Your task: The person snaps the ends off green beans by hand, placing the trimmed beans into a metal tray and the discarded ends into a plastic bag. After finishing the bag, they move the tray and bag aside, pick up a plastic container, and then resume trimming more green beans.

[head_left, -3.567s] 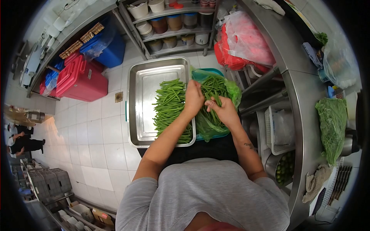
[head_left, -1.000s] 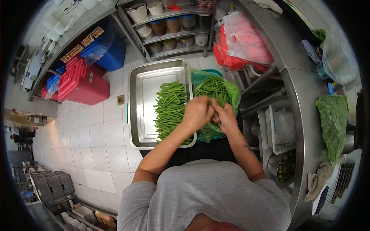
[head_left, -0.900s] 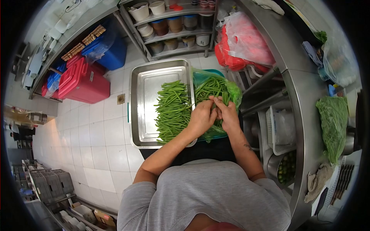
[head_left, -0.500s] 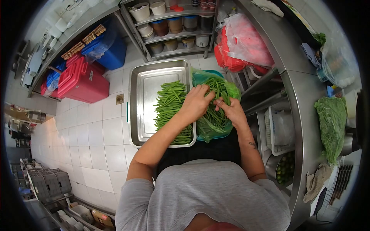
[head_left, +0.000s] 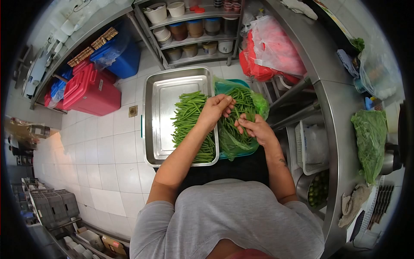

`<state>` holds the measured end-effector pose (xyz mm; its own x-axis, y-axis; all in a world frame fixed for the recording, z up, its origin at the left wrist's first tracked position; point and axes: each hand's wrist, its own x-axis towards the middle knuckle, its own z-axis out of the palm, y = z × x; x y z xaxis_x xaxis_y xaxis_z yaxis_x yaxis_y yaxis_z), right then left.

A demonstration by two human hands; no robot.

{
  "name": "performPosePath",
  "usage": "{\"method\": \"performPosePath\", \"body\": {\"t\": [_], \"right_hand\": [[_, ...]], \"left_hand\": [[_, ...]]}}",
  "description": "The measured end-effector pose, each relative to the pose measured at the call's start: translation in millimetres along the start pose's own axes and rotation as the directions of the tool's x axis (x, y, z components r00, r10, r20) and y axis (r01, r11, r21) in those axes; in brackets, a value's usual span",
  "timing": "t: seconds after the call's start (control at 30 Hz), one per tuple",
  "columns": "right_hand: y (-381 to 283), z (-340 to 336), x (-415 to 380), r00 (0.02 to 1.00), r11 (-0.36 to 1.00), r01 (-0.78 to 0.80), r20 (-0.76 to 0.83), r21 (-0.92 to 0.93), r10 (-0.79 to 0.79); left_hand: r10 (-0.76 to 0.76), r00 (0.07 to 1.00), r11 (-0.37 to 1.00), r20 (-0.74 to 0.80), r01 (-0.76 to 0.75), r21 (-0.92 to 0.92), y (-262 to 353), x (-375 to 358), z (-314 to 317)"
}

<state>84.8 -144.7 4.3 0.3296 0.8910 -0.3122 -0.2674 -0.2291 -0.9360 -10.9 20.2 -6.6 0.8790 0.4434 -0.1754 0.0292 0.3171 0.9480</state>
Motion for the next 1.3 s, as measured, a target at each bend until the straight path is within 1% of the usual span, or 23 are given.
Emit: {"method": "performPosePath", "body": {"t": [0.07, 0.2, 0.27, 0.37, 0.43, 0.47, 0.53, 0.57, 0.63, 0.67, 0.77, 0.8, 0.87, 0.9, 0.93, 1.03, 1.07, 1.1, 1.13, 1.17, 1.2, 1.23, 1.3], "right_hand": [[0.3, -0.6, 1.3, 1.0, 1.0, -0.004, 0.018, 0.02, 0.004], [-0.3, -2.9, 3.0, 0.998, 0.999, 0.019, 0.059, 0.032, -0.021], [-0.1, -4.1, 4.7, 0.996, 0.999, 0.018, 0.083, 0.036, -0.021], [1.3, -7.9, 7.8, 0.993, 0.998, 0.016, 0.113, 0.06, -0.023], [4.7, -8.4, 9.7, 0.992, 0.995, 0.044, 0.113, 0.087, -0.053], [8.4, -11.4, 12.7, 0.994, 0.994, 0.056, 0.086, 0.09, -0.064], [14.9, -17.8, 19.4, 0.996, 0.993, 0.079, 0.036, 0.091, -0.082], [14.8, -19.1, 19.4, 0.995, 0.979, 0.095, -0.012, 0.182, -0.094], [12.1, -20.0, 19.2, 0.989, 0.925, 0.137, -0.104, 0.355, -0.107], [15.4, -24.2, 20.1, 0.988, 0.895, 0.146, -0.107, 0.422, -0.111], [15.8, -25.2, 21.1, 0.986, 0.833, 0.167, -0.085, 0.528, -0.144], [17.1, -26.3, 21.4, 0.985, 0.804, 0.171, -0.084, 0.57, -0.149], [20.2, -27.6, 23.2, 0.984, 0.742, 0.171, -0.078, 0.648, -0.159], [21.5, -28.0, 23.5, 0.983, 0.739, 0.18, -0.085, 0.649, -0.165], [22.2, -28.8, 24.0, 0.981, 0.736, 0.19, -0.091, 0.65, -0.173], [21.0, -27.3, 23.9, 0.971, 0.775, 0.235, -0.104, 0.587, -0.215], [20.0, -25.9, 22.8, 0.966, 0.793, 0.253, -0.107, 0.555, -0.233], [16.4, -19.2, 20.0, 0.957, 0.84, 0.289, -0.119, 0.46, -0.264], [10.4, -6.8, 16.4, 0.947, 0.876, 0.321, -0.128, 0.36, -0.295], [6.0, 4.5, 14.2, 0.937, 0.902, 0.349, -0.131, 0.255, -0.325], [4.7, 11.4, 13.8, 0.925, 0.881, 0.378, -0.081, 0.286, -0.371], [3.7, 13.5, 15.2, 0.927, 0.874, 0.374, -0.104, 0.311, -0.36], [-0.5, 13.4, 20.2, 0.927, 0.853, 0.376, -0.158, 0.363, -0.341]], "left_hand": [[0.029, 0.998, 0.993, 0.048, -0.034, 0.114, 2.7, -1.5, -1.5], [0.05, 0.995, 0.981, 0.082, -0.065, 0.185, -0.6, -2.4, -0.4], [0.082, 0.993, 0.967, 0.085, -0.1, 0.234, -4.0, -4.0, 1.6], [0.083, 0.994, 0.961, 0.073, -0.1, 0.257, 0.4, -8.8, 6.2], [0.001, 0.99, 0.999, 0.144, 0.006, -0.05, -2.2, -10.3, 5.7], [-0.032, 0.982, 0.977, 0.188, 0.07, -0.201, -3.7, -11.6, 5.5], [-0.035, 0.959, 0.947, 0.28, 0.121, -0.297, 9.3, -24.7, 13.0], [-0.031, 0.945, 0.928, 0.325, 0.147, -0.342, 14.3, -28.8, 15.0], [-0.011, 0.98, 0.999, 0.199, 0.02, -0.042, 13.7, -24.4, 10.5], [0.014, 0.991, 0.993, 0.136, -0.031, 0.117, 11.6, -23.3, 8.2], [0.103, 0.982, 0.971, 0.16, -0.134, 0.196, -15.1, -19.8, 1.1], [0.046, 0.981, 0.948, 0.19, -0.103, 0.301, -18.4, -21.5, 1.8], [0.079, 0.967, 0.903, 0.242, -0.172, 0.393, -25.6, -24.9, 5.6], [0.096, 0.959, 0.875, 0.267, -0.209, 0.436, -25.6, -26.3, 8.4], [0.062, 0.965, 0.888, 0.256, -0.17, 0.427, -24.5, -27.2, 10.4], [0.03, 0.993, 0.847, 0.115, -0.086, 0.524, -16.5, -31.8, 17.5], [0.072, 0.997, 0.807, 0.042, -0.083, 0.584, -18.5, -31.0, 20.3], [0.118, 0.993, 0.764, -0.027, -0.073, 0.641, -22.5, -29.3, 23.6], [0.168, 0.981, 0.718, -0.094, -0.057, 0.694, -26.8, -27.6, 25.5], [0.16, 0.983, 0.623, -0.087, -0.032, 0.781, -32.0, -25.8, 25.3], [0.151, 0.985, 0.52, -0.084, -0.007, 0.854, -39.1, -23.6, 24.3], [0.143, 0.987, 0.407, -0.08, 0.015, 0.913, -45.7, -20.8, 23.0], [0.386, 0.922, 0.498, 0.042, -0.246, 0.831, -54.5, -18.0, 19.8]]}}
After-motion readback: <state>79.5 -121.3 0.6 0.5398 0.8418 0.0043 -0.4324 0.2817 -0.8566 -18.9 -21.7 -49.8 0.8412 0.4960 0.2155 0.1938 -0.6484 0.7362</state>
